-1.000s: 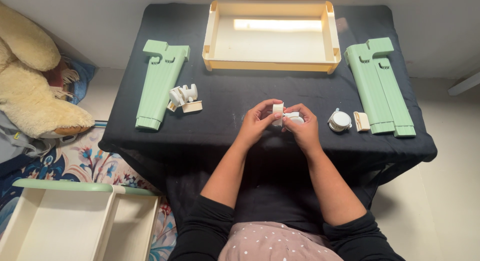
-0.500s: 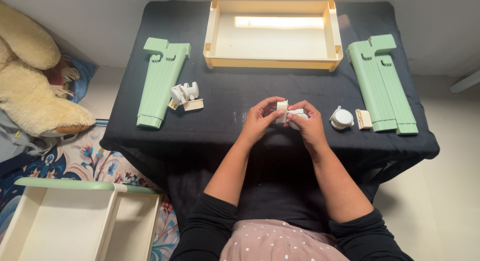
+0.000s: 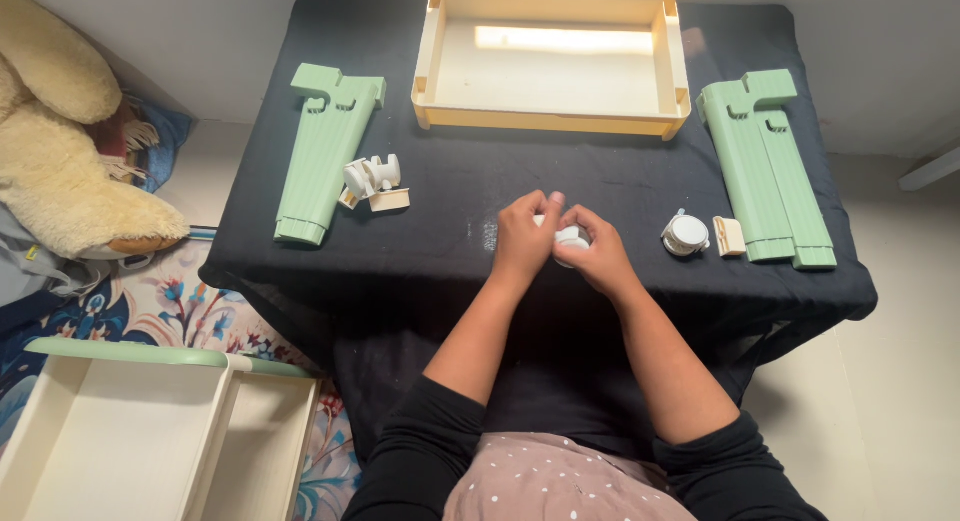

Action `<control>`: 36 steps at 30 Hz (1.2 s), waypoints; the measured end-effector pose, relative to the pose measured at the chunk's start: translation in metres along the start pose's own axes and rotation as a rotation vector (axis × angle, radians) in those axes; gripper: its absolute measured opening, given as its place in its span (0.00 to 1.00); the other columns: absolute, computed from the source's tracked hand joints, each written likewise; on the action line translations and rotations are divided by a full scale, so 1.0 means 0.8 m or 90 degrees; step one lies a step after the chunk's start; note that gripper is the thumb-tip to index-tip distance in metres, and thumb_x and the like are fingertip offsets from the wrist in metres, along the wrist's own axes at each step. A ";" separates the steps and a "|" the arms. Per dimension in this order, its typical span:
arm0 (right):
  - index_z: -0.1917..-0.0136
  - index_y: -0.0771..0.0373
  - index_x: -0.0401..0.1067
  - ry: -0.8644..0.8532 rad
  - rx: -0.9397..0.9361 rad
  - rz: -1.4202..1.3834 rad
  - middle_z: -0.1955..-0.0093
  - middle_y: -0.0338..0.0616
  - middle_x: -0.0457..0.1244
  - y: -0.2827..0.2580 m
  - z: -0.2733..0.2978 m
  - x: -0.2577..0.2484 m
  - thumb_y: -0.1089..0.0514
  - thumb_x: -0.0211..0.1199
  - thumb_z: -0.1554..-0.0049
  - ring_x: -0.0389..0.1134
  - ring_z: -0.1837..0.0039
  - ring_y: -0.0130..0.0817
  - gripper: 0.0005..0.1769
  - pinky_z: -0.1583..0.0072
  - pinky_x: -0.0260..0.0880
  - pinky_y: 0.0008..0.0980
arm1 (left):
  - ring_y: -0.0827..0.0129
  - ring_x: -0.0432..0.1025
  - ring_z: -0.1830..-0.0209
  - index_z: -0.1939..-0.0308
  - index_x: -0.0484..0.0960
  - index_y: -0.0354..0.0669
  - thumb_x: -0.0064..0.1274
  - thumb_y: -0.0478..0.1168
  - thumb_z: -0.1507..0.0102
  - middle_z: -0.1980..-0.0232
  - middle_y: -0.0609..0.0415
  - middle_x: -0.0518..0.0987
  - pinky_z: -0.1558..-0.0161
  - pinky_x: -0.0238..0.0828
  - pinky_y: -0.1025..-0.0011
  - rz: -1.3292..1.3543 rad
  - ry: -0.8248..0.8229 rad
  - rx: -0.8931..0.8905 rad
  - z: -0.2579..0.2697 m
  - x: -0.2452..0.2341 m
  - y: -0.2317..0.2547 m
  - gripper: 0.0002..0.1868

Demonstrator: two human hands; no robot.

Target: The person assembles a two-tier plastic storage cart by attaching green legs to the trays and securing them with white fasteners. They handle multiple small components and align the trays to form a stable structure.

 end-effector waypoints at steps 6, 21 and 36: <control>0.53 0.61 0.68 -0.021 0.030 -0.098 0.55 0.38 0.67 0.001 0.000 -0.006 0.63 0.71 0.46 0.69 0.52 0.24 0.12 0.50 0.71 0.25 | 0.70 0.65 0.83 0.78 0.73 0.34 0.50 0.41 0.35 0.83 0.50 0.70 0.76 0.62 0.65 0.046 -0.045 -0.022 -0.014 0.015 -0.001 0.18; 0.53 0.62 0.69 0.035 -0.049 -0.003 0.49 0.34 0.67 -0.030 0.024 -0.003 0.65 0.71 0.46 0.67 0.49 0.21 0.12 0.47 0.70 0.24 | 0.76 0.68 0.83 0.81 0.76 0.36 0.48 0.42 0.35 0.83 0.56 0.76 0.76 0.64 0.70 0.097 -0.082 -0.062 -0.013 0.023 -0.016 0.21; 0.54 0.62 0.70 0.075 -0.042 0.023 0.52 0.36 0.66 -0.037 0.024 -0.005 0.65 0.71 0.46 0.68 0.50 0.23 0.11 0.48 0.70 0.25 | 0.63 0.74 0.83 0.82 0.82 0.38 0.34 0.56 0.28 0.83 0.50 0.78 0.72 0.72 0.65 0.015 -0.059 -0.066 -0.025 0.028 -0.027 0.37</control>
Point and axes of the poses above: each hand's wrist, its own z-axis away from the middle knuckle, its own x-axis out of the palm, y = z × x, the point moved 8 cm from there along -z, towards the middle knuckle
